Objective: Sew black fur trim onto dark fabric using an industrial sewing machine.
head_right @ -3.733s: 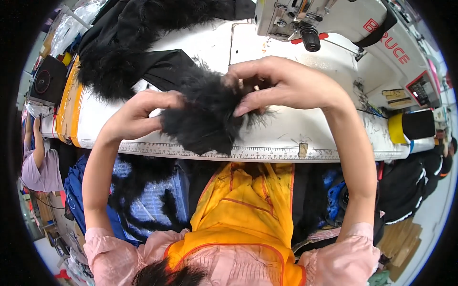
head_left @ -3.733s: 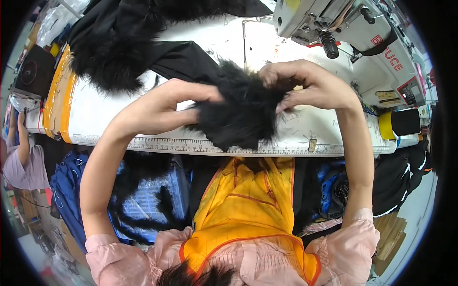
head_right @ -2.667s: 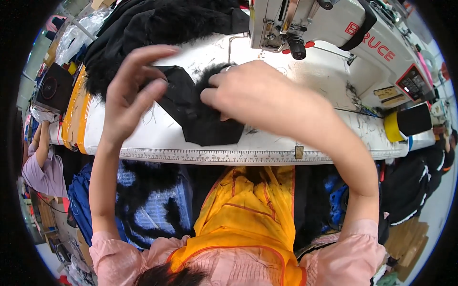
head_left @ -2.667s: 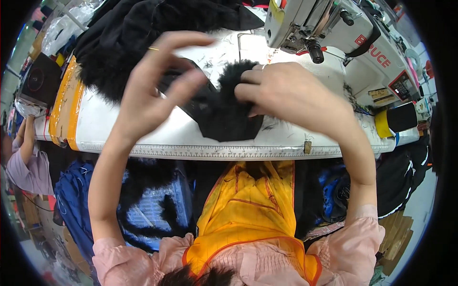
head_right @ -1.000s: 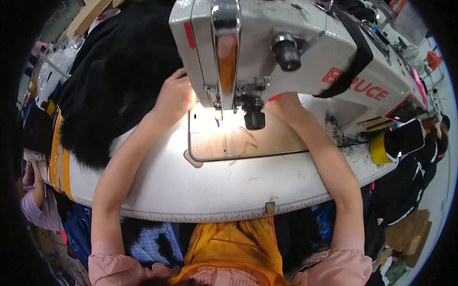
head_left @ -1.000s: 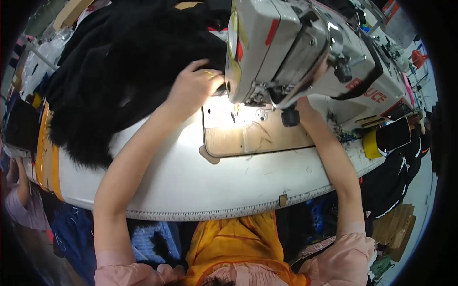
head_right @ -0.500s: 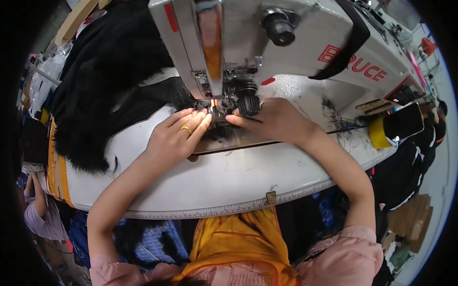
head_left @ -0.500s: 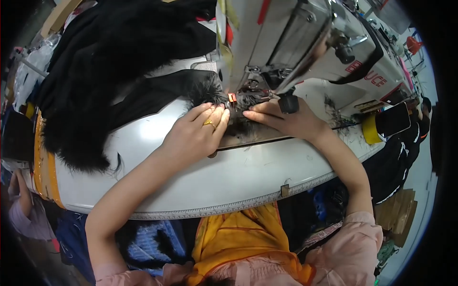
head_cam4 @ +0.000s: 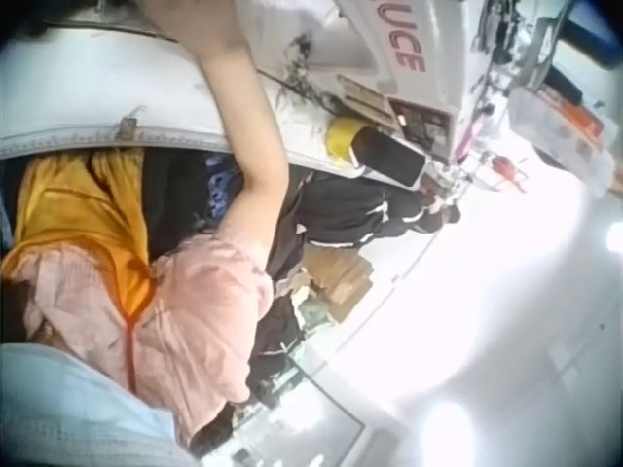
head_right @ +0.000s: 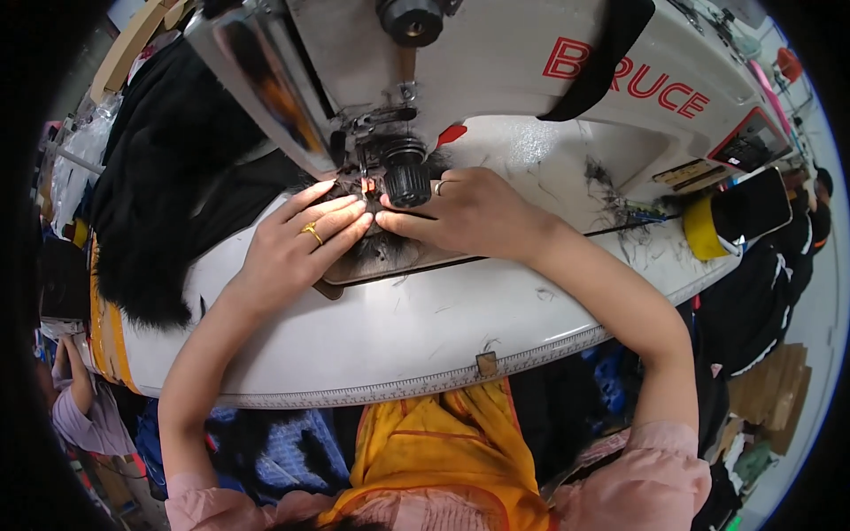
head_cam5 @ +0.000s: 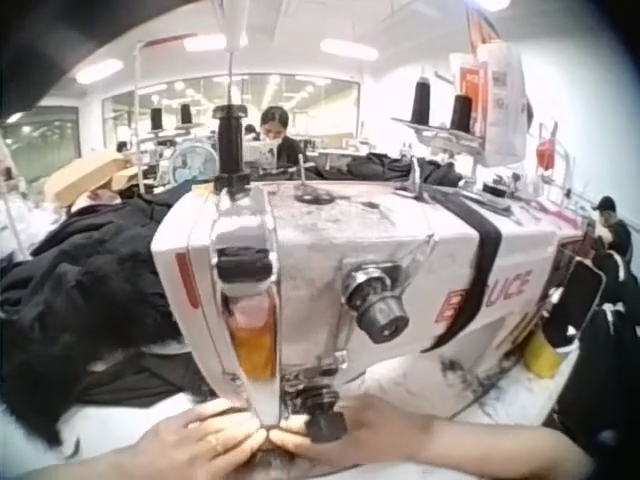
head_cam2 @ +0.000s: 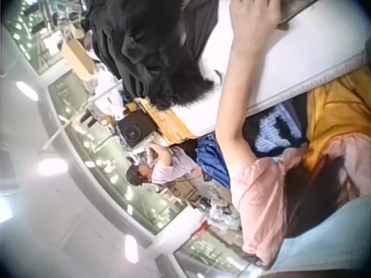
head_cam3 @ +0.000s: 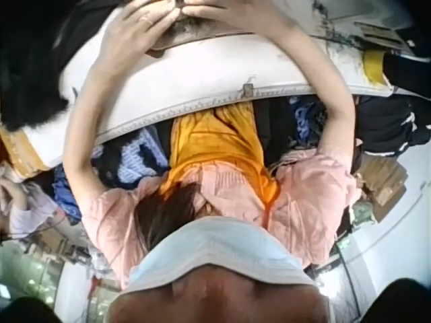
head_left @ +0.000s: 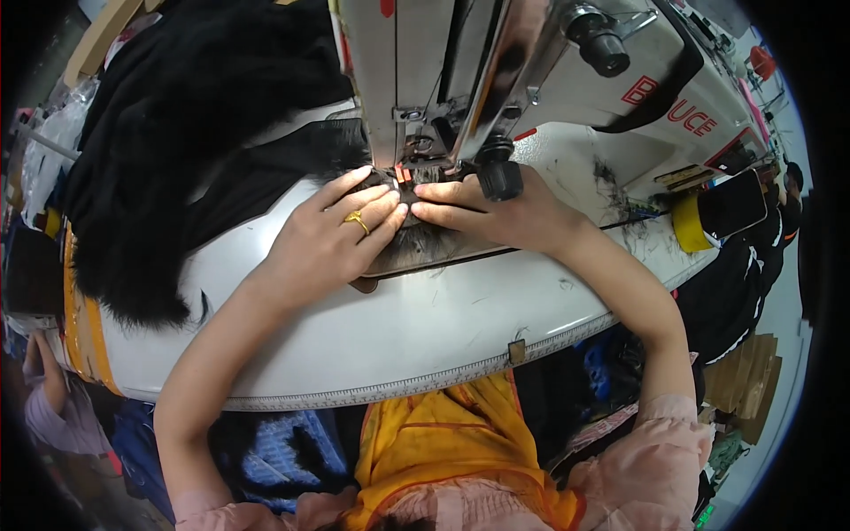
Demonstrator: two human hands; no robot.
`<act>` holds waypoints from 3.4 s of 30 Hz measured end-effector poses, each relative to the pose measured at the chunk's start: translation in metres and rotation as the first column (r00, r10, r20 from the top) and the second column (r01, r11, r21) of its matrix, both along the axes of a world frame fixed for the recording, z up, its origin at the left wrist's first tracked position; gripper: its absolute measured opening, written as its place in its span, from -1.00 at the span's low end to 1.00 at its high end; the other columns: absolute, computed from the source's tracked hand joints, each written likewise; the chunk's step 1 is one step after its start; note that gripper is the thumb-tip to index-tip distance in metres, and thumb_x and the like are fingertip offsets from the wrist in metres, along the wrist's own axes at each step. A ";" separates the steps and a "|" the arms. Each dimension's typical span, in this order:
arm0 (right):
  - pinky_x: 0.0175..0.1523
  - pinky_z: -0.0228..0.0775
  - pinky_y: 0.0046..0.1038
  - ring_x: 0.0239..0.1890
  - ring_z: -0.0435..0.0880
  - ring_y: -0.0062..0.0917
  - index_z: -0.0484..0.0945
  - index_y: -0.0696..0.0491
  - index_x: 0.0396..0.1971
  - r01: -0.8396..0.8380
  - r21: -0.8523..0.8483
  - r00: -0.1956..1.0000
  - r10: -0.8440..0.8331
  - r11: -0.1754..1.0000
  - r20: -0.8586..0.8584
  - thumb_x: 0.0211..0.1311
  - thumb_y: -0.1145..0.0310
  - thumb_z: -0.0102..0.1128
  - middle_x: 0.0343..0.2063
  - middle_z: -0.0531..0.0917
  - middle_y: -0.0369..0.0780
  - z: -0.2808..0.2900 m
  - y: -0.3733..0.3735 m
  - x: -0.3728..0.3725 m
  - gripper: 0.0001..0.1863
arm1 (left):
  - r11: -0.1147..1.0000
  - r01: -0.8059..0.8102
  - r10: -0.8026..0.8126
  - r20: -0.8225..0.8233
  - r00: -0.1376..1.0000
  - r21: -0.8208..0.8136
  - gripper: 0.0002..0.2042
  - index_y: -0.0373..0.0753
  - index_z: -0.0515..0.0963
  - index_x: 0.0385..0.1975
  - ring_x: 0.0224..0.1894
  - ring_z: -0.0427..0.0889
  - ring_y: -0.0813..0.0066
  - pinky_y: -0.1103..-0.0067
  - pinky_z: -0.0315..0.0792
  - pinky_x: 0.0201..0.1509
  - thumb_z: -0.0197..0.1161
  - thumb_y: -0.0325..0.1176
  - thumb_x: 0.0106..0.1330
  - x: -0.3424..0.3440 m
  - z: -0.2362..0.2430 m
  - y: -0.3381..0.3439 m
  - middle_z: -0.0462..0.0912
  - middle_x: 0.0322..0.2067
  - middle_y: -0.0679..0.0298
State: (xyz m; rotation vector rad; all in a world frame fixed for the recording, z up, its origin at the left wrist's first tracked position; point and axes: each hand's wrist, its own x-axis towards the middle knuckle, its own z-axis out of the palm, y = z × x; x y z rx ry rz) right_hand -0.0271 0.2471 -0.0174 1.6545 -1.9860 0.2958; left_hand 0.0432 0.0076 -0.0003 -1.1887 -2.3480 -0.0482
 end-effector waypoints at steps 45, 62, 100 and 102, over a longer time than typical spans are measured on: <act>-0.30 0.45 -0.60 -0.32 0.61 -0.64 0.52 -0.10 -0.15 0.159 0.070 0.977 -0.147 0.985 -0.152 0.11 0.33 0.13 -0.13 0.56 -0.40 0.013 -0.013 0.006 -0.74 | 0.993 -0.118 0.118 0.049 0.992 0.000 -0.70 -0.27 0.51 -0.24 -0.11 0.49 0.48 0.39 0.27 0.22 0.16 -0.43 -0.06 0.000 0.004 0.000 0.49 -0.29 0.36; -0.29 0.45 -0.45 -0.39 0.64 -0.48 0.64 -0.04 -0.22 0.174 0.272 0.945 -0.238 0.947 0.223 0.12 0.35 0.24 -0.37 0.66 -0.25 0.003 0.006 -0.009 -0.79 | 0.994 -0.001 -0.026 0.245 0.969 0.111 -0.69 -0.15 0.58 -0.21 -0.16 0.49 0.49 0.58 0.39 -0.07 0.12 -0.45 -0.03 -0.016 0.007 -0.023 0.57 -0.20 0.47; -0.43 0.35 -0.49 -0.48 0.54 -0.54 0.51 -0.08 -0.61 -0.068 0.085 0.992 0.059 0.994 0.109 -0.21 0.28 0.18 -0.58 0.51 -0.33 -0.004 0.007 -0.017 -0.90 | 0.985 0.077 -0.077 -0.003 0.997 0.153 -0.94 -0.13 0.51 -0.51 -0.35 0.55 0.66 0.41 0.38 0.07 0.20 -0.41 0.01 -0.005 0.010 -0.007 0.58 -0.43 0.52; -0.46 0.32 -0.50 -0.50 0.50 -0.57 0.42 -0.08 -0.74 0.075 0.132 0.980 -0.098 0.988 0.173 -0.24 0.28 0.16 -0.63 0.48 -0.39 -0.020 0.007 -0.028 -0.88 | 0.983 0.067 -0.057 -0.064 0.996 0.174 -0.92 -0.12 0.51 -0.48 -0.35 0.55 0.66 0.39 0.39 0.05 0.21 -0.40 0.00 -0.028 0.004 -0.019 0.58 -0.43 0.52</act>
